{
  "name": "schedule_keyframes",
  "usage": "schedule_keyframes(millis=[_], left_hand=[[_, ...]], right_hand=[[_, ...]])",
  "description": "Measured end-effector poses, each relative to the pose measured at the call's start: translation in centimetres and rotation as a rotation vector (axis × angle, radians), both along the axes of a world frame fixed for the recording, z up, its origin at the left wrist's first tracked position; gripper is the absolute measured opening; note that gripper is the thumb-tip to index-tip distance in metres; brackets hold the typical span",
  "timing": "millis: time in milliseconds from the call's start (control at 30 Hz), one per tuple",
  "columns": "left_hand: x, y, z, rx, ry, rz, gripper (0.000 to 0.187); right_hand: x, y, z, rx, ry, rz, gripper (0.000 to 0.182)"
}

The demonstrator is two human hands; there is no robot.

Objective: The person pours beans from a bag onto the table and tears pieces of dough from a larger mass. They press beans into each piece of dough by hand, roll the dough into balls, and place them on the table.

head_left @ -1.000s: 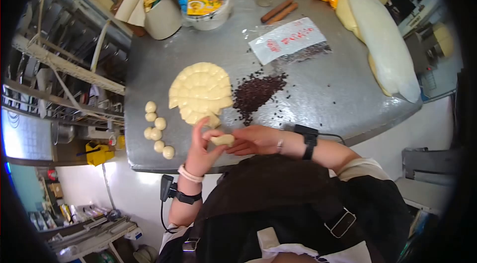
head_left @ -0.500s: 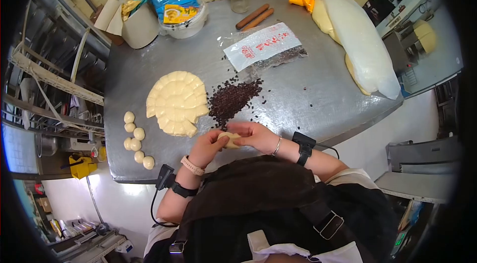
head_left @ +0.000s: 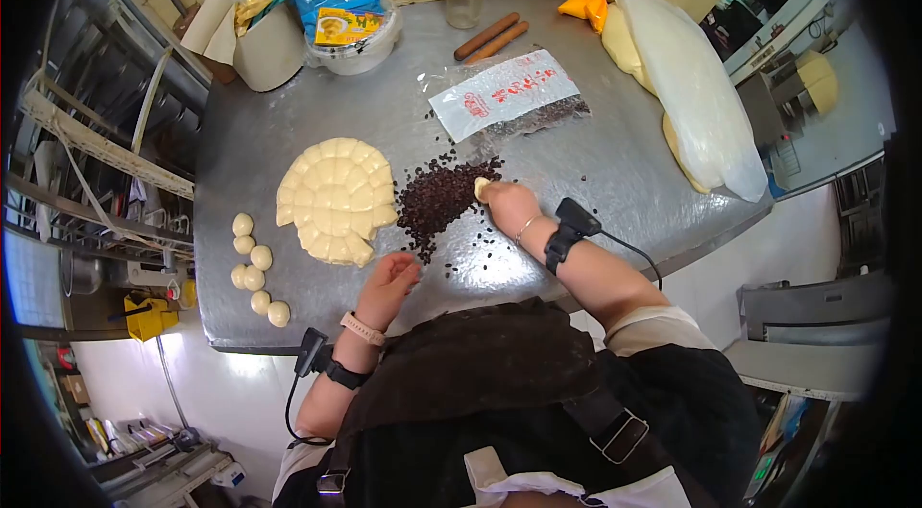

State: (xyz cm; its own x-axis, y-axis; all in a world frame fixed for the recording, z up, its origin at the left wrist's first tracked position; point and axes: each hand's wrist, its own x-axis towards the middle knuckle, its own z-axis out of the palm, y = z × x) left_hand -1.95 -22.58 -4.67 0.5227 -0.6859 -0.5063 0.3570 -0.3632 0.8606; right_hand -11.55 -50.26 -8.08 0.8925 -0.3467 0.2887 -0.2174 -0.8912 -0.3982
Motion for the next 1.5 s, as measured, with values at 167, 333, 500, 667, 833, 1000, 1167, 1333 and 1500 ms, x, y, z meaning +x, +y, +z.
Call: schedule_keyframes(millis=[167, 333, 500, 667, 833, 1000, 1167, 1333, 1500], left_hand=[[0.4, 0.0, -0.2, -0.046, -0.041, -0.042, 0.031], [0.3, -4.6, 1.1, -0.200, 0.024, -0.125, 0.035], [-0.5, -10.8, -0.5, -0.248, 0.145, -0.132, 0.036], [-1.1, -11.6, -1.1, -0.422, -0.340, -0.201, 0.039], [-0.1, -10.6, 0.3, -0.621, 0.124, -0.186, 0.057], [0.6, -9.2, 4.4, -0.519, -0.638, -0.330, 0.050], [-0.2, -8.8, 5.6, -0.632, -0.921, -0.099, 0.033], [-1.3, -9.1, 6.2, -0.559, -1.018, -0.122, 0.051], [-1.8, -8.8, 5.7, -0.495, -0.891, 0.012, 0.058]], right_hand=[[-0.9, 0.7, 0.8, 0.312, -0.124, -0.258, 0.017], [-2.2, 1.3, 1.2, 2.139, -0.391, -0.360, 0.028], [-2.1, 4.2, 3.0, 2.413, -0.314, -0.049, 0.026], [-2.3, 5.2, 5.2, 2.301, -0.235, -0.059, 0.020], [-1.8, 5.9, 4.1, 2.226, -0.181, -0.189, 0.021], [-1.4, 6.9, 6.6, 2.362, -0.224, 0.027, 0.027], [-1.2, 7.7, 11.8, 2.333, -0.185, 0.111, 0.033], [-0.4, 9.4, 9.3, 2.307, -0.189, 0.133, 0.038], [-0.4, 9.5, 9.8, 2.141, -0.280, 0.030, 0.032]])
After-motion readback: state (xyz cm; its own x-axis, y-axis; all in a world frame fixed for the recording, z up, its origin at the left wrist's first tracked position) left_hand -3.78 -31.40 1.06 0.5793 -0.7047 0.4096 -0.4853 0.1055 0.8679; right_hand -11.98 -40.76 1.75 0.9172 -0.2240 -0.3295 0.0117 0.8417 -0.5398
